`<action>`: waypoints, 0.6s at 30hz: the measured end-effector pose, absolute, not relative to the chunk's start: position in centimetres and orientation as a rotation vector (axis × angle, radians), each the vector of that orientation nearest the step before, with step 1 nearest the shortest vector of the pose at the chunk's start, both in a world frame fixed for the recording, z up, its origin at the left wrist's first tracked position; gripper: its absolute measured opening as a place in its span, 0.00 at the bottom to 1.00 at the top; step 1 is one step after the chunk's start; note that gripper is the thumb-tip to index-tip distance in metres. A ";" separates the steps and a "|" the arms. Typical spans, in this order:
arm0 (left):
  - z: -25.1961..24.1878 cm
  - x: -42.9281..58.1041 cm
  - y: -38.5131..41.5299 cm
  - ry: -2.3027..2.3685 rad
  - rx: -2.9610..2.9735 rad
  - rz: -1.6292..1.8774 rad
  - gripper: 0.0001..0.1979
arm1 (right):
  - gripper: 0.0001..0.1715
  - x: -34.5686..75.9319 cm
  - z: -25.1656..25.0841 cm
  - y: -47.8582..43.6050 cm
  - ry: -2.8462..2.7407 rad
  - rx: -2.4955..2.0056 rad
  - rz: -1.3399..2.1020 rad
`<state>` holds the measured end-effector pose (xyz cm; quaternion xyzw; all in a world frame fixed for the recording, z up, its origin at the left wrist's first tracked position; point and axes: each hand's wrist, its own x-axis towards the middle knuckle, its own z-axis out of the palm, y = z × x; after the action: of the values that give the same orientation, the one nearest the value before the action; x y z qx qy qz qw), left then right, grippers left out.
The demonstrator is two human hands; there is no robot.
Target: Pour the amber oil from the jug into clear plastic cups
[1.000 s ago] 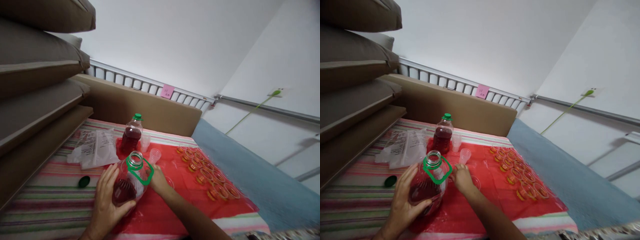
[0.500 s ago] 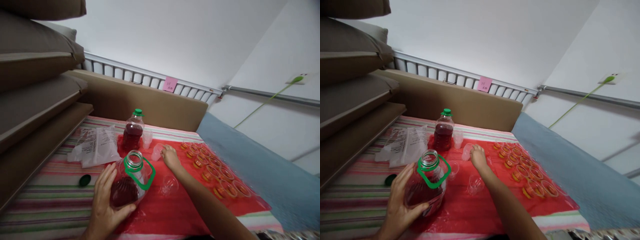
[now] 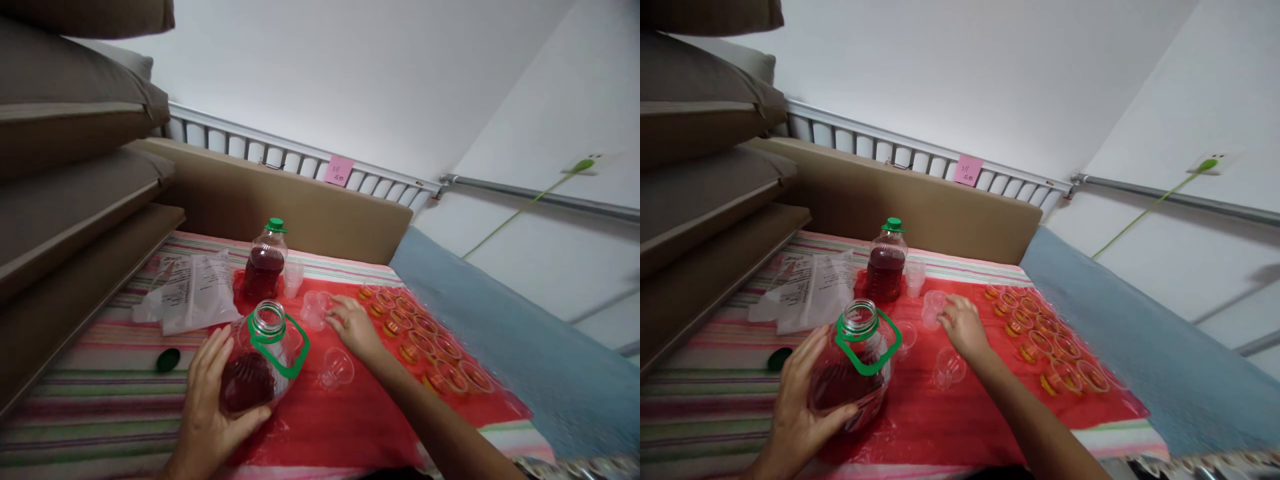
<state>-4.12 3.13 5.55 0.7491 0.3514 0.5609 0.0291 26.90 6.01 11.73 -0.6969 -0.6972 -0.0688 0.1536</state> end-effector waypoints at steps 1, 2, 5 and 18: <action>5.5 -4.1 3.1 1.082 2.315 1.726 0.47 | 0.09 26.6 11.0 5.4 -2.025 -1.987 -0.168; 5.5 -4.1 3.1 1.077 2.318 1.728 0.47 | 0.08 26.4 10.3 4.9 -2.041 -1.996 -0.139; 5.5 -4.1 3.1 1.065 2.312 1.738 0.47 | 0.08 25.6 8.5 4.2 -2.038 -2.080 -0.089; 5.7 -4.0 3.1 1.043 2.283 1.766 0.46 | 0.21 27.3 8.1 9.4 -2.014 -2.262 -0.209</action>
<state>-4.00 3.14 5.68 0.7433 0.3397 0.5751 0.0364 27.30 9.36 8.13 -0.7440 -0.6625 -0.0687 0.0529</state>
